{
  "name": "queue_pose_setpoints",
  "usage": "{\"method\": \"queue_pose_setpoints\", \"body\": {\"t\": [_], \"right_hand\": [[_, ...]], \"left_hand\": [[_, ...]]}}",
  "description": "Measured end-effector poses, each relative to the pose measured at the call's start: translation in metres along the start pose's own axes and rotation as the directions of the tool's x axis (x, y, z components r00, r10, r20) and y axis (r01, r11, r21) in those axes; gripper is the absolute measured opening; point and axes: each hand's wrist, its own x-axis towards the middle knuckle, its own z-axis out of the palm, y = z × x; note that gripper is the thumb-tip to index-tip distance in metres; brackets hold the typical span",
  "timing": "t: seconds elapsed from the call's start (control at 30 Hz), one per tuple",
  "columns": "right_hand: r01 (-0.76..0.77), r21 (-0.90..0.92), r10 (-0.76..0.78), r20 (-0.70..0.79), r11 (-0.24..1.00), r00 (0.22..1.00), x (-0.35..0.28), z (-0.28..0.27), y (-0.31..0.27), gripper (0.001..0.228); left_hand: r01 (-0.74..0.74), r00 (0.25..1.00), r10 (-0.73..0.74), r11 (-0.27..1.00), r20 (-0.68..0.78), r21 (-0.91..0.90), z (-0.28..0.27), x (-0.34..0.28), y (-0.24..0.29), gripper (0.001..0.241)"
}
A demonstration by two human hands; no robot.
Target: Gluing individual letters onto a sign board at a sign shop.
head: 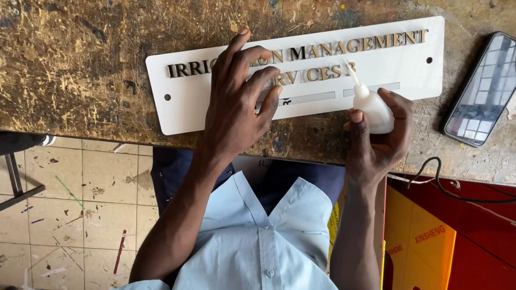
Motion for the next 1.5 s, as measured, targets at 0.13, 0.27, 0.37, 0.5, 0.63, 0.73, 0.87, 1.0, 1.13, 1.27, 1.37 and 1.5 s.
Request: {"method": "queue_pose_setpoints", "body": {"t": [0.13,0.27,0.37,0.5,0.63,0.73,0.87,1.0,1.13,1.27,1.37,1.5], "right_hand": [[0.000,0.012,0.000,-0.005,1.000,1.000,0.001,0.001,-0.001,0.049],[-0.013,0.026,0.013,-0.011,1.000,1.000,0.001,0.001,-0.003,0.049],[-0.016,0.047,0.017,-0.016,0.999,1.000,0.001,0.002,-0.005,0.049],[-0.014,0.048,0.015,-0.018,0.999,1.000,0.001,0.002,-0.005,0.050],[-0.029,0.030,0.029,-0.021,0.999,0.999,0.000,0.002,-0.007,0.049],[-0.024,0.037,0.024,-0.021,0.999,0.999,0.000,0.005,-0.010,0.050],[-0.093,-0.004,0.093,-0.051,0.996,0.994,-0.002,0.008,-0.017,0.044],[-0.091,-0.013,0.090,-0.060,0.996,0.994,-0.003,0.008,-0.016,0.041],[-0.102,-0.001,0.102,-0.055,0.995,0.993,-0.003,0.009,-0.016,0.045],[-0.047,-0.031,0.046,-0.050,0.998,0.998,-0.003,0.009,-0.014,0.044],[-0.030,0.004,0.030,-0.031,1.000,0.999,-0.003,0.008,-0.011,0.042],[0.023,0.072,-0.025,0.027,0.997,0.999,-0.003,-0.001,0.021,0.053]], "left_hand": [[-0.007,1.000,0.007,1.000,-0.003,0.005,0.001,-0.001,-0.001,0.015],[-0.003,1.000,0.002,1.000,-0.021,-0.024,-0.002,-0.001,0.000,0.016],[-0.002,1.000,0.001,0.999,-0.030,-0.032,-0.003,0.001,0.000,0.016],[-0.003,0.999,0.002,0.999,-0.032,-0.033,-0.001,0.001,0.000,0.015],[-0.006,1.000,0.006,1.000,-0.028,-0.029,-0.001,-0.001,0.000,0.015],[-0.011,1.000,0.011,1.000,-0.029,-0.026,-0.005,0.000,0.003,0.016],[0.010,0.998,-0.010,1.000,0.060,-0.003,-0.014,0.003,0.011,0.016],[0.020,0.997,-0.020,1.000,0.071,0.001,-0.014,0.002,0.011,0.014],[0.005,0.999,-0.005,1.000,0.046,0.003,-0.016,0.005,0.012,0.016],[-0.009,0.999,0.009,1.000,0.035,-0.013,-0.017,0.003,0.012,0.022],[-0.025,1.000,0.026,0.998,0.006,-0.055,-0.017,0.001,0.011,0.021],[-0.058,0.992,0.045,0.992,-0.119,-0.115,0.002,-0.008,-0.001,0.021]]}}
